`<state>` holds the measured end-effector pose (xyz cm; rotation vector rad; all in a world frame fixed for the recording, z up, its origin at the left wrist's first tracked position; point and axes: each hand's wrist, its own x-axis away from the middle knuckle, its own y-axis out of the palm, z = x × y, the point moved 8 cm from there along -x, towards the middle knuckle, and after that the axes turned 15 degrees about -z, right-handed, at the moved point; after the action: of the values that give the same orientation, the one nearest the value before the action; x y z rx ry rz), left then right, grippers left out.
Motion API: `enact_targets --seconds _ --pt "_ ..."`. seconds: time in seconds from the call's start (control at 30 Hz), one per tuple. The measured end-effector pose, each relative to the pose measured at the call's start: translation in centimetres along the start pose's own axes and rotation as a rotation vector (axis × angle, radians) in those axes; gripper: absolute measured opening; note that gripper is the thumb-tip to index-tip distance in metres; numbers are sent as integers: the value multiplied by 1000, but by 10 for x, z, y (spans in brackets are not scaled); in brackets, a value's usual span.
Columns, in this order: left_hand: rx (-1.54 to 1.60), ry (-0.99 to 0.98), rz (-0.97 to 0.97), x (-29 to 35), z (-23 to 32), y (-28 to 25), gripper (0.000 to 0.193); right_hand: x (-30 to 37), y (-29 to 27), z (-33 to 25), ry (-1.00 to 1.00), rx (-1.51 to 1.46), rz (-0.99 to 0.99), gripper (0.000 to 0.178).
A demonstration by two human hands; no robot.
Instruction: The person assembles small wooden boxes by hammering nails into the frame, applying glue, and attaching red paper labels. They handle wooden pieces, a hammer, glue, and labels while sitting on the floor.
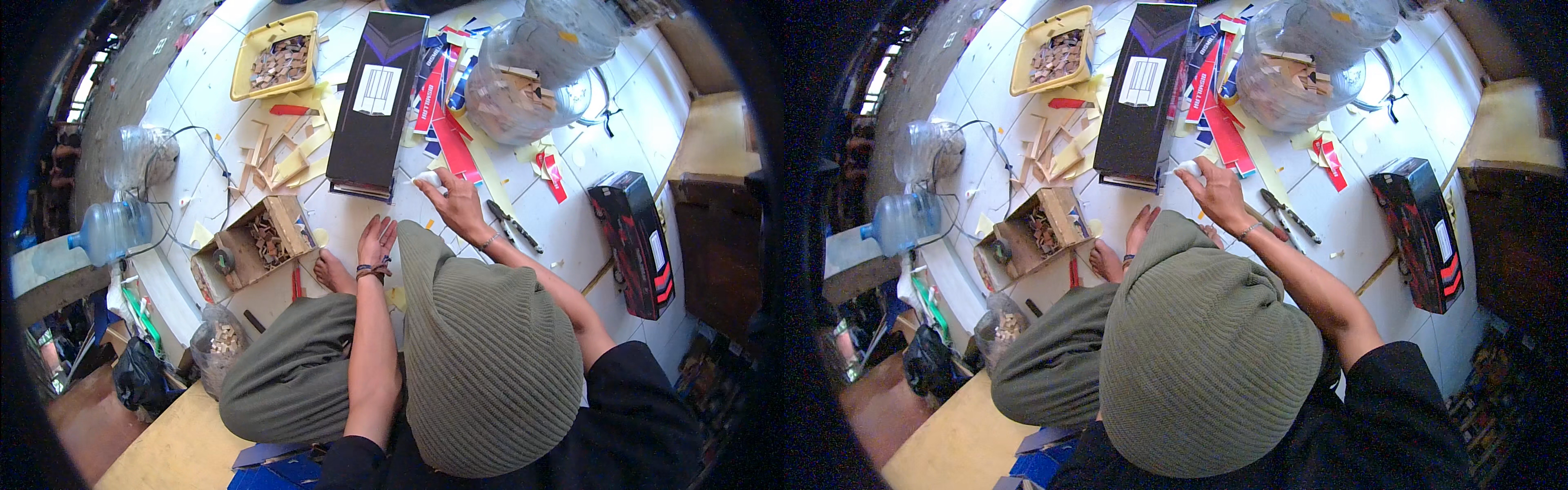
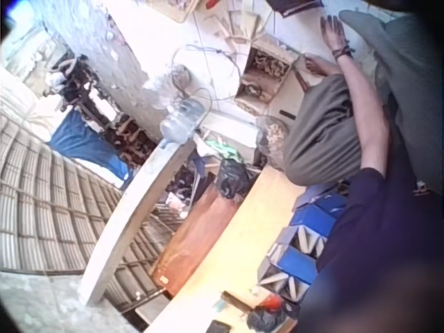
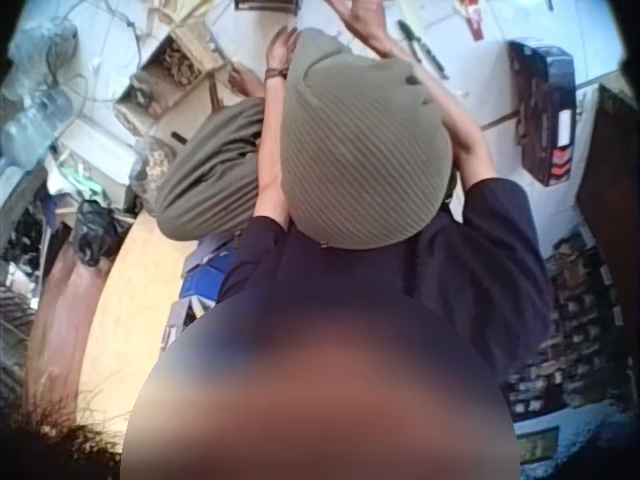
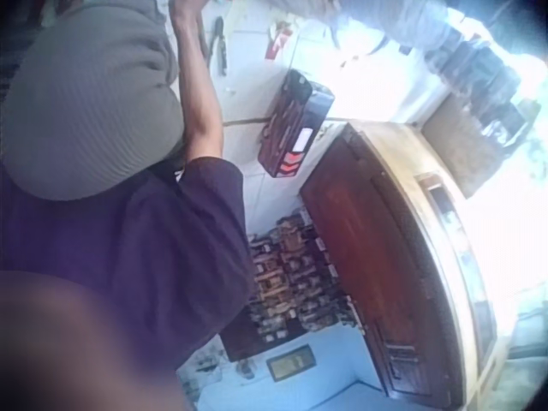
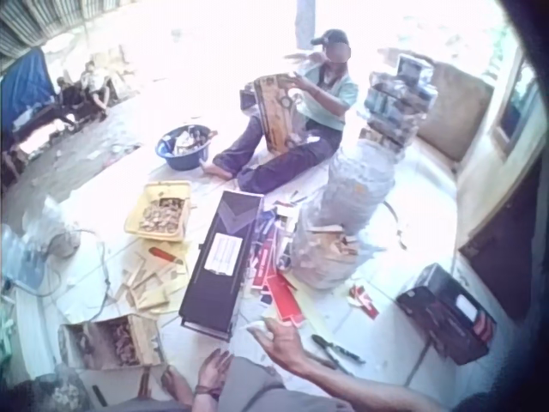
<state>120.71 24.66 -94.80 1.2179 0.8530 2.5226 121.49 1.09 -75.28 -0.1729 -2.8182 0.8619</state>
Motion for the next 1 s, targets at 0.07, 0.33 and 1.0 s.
enact_targets --seconds 0.07,0.33,1.0 --pt "0 -10 21 5 -5 -17 48 -1 -2 -2 -21 16 21 33" --pt "-233 -139 232 44 -21 -77 46 -4 -5 -1 -31 1 33 33" --pt "-445 -103 75 20 -56 -136 45 -4 -5 -1 -29 -47 50 34"
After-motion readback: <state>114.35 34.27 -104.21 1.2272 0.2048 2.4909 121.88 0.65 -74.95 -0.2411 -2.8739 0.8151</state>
